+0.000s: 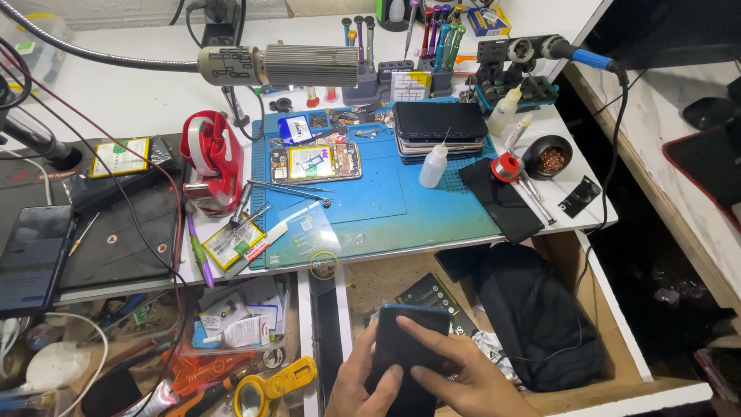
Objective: Polishing and cleaning the exterior of a smartphone using a cloth at a repair station.
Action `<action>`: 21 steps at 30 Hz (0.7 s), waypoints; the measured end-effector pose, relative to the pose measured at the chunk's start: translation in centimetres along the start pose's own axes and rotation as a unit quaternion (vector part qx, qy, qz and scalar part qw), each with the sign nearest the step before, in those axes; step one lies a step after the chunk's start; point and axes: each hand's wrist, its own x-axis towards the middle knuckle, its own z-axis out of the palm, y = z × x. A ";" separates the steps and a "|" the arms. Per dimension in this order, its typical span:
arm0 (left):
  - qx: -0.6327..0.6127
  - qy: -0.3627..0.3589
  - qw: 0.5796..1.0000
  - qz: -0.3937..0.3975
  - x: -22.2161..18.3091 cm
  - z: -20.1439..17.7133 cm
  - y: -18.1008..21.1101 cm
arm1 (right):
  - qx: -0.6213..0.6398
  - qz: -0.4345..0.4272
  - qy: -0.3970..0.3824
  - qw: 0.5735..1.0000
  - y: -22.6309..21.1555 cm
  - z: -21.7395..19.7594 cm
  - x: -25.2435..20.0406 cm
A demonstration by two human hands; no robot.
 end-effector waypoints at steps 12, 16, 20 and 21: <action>0.006 -0.013 0.997 0.074 2.3 -0.4 -2.1 | 0.037 0.010 0.003 0.999 0.2 -0.7 2.3; 0.058 -0.040 0.997 -0.002 3.2 -1.7 1.2 | 0.145 0.038 0.010 0.989 0.5 -1.9 5.0; -0.005 0.016 0.996 -0.093 3.3 -3.5 2.6 | 0.154 0.014 0.044 0.987 1.2 -4.7 8.5; -0.005 0.024 0.995 -0.093 2.9 -4.4 3.0 | 0.155 0.013 0.036 0.987 0.7 -5.1 9.1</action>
